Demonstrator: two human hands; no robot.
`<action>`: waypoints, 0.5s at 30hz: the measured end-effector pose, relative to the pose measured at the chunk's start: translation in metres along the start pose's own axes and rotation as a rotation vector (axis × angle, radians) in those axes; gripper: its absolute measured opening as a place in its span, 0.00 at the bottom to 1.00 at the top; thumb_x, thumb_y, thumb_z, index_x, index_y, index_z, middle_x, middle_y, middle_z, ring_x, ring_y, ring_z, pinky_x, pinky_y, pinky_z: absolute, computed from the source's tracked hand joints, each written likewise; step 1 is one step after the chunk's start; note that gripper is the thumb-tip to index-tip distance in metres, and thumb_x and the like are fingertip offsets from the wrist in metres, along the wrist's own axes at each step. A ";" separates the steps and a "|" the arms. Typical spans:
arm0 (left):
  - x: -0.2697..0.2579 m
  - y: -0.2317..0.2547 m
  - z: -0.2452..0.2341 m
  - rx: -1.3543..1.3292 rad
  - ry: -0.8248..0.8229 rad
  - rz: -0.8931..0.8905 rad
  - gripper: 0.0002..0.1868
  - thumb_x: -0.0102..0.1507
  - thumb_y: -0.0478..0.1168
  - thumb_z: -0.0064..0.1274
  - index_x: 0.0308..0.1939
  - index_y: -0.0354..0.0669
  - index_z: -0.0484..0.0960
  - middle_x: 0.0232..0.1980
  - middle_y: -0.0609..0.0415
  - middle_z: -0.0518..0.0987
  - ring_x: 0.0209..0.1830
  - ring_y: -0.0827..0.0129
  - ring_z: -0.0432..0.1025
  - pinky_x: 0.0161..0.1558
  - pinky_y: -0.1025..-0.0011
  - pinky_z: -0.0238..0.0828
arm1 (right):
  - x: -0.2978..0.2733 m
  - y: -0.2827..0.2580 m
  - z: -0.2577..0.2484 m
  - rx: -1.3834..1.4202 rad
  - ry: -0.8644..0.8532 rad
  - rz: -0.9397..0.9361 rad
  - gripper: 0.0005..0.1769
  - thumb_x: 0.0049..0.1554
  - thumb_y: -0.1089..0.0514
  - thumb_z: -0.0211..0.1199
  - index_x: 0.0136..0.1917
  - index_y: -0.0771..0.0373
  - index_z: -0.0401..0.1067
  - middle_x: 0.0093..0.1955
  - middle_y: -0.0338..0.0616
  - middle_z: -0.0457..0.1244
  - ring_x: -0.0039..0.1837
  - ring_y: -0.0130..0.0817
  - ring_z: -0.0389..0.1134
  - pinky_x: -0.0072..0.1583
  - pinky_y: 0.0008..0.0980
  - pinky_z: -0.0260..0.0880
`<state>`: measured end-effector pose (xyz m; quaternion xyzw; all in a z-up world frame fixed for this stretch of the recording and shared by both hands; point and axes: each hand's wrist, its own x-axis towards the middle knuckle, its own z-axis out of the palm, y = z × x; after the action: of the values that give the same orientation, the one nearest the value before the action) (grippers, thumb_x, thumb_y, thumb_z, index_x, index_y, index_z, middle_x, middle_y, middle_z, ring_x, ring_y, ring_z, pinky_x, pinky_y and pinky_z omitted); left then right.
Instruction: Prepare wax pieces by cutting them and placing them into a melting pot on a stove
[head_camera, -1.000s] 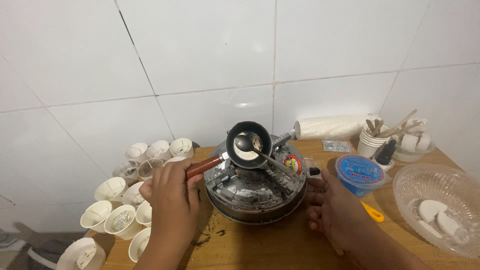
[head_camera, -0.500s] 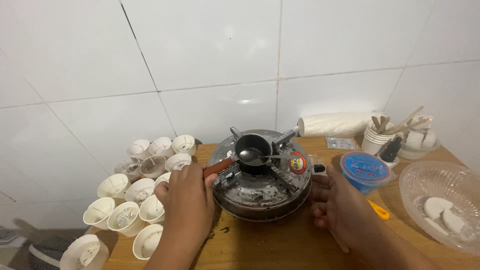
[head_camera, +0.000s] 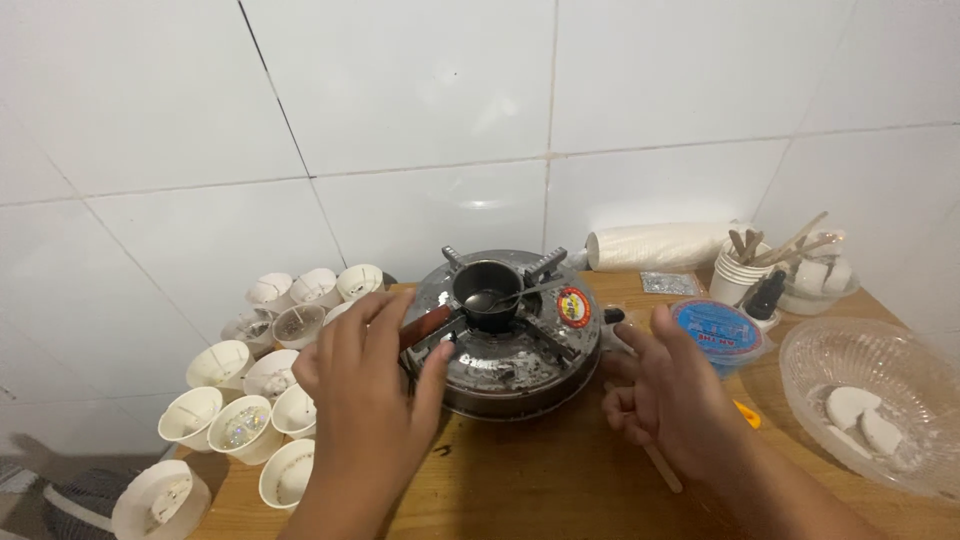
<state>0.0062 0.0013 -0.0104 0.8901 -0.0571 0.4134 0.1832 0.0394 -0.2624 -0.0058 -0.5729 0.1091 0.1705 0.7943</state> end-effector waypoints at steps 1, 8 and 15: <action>-0.001 0.005 -0.005 -0.024 0.042 0.064 0.27 0.63 0.53 0.55 0.65 0.53 0.75 0.62 0.54 0.74 0.63 0.58 0.66 0.59 0.52 0.51 | -0.003 -0.002 0.003 -0.032 -0.004 -0.009 0.46 0.54 0.25 0.33 0.72 0.55 0.60 0.60 0.52 0.64 0.30 0.45 0.55 0.24 0.29 0.38; -0.012 0.022 0.000 -0.220 -0.076 0.383 0.34 0.54 0.54 0.73 0.59 0.52 0.76 0.57 0.55 0.74 0.57 0.59 0.69 0.51 0.54 0.53 | -0.008 -0.002 0.006 -0.136 0.109 -0.035 0.54 0.50 0.23 0.33 0.82 0.50 0.48 0.76 0.49 0.65 0.24 0.38 0.55 0.22 0.24 0.35; -0.019 0.011 0.020 0.042 -0.240 0.365 0.58 0.29 0.47 0.80 0.63 0.64 0.70 0.63 0.57 0.69 0.61 0.57 0.64 0.53 0.46 0.52 | -0.015 -0.005 0.009 -0.119 0.169 -0.023 0.51 0.51 0.26 0.38 0.83 0.47 0.49 0.79 0.48 0.63 0.25 0.38 0.56 0.25 0.25 0.36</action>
<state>0.0057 -0.0174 -0.0337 0.9114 -0.2302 0.3320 0.0787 0.0277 -0.2570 0.0068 -0.6325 0.1589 0.1186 0.7488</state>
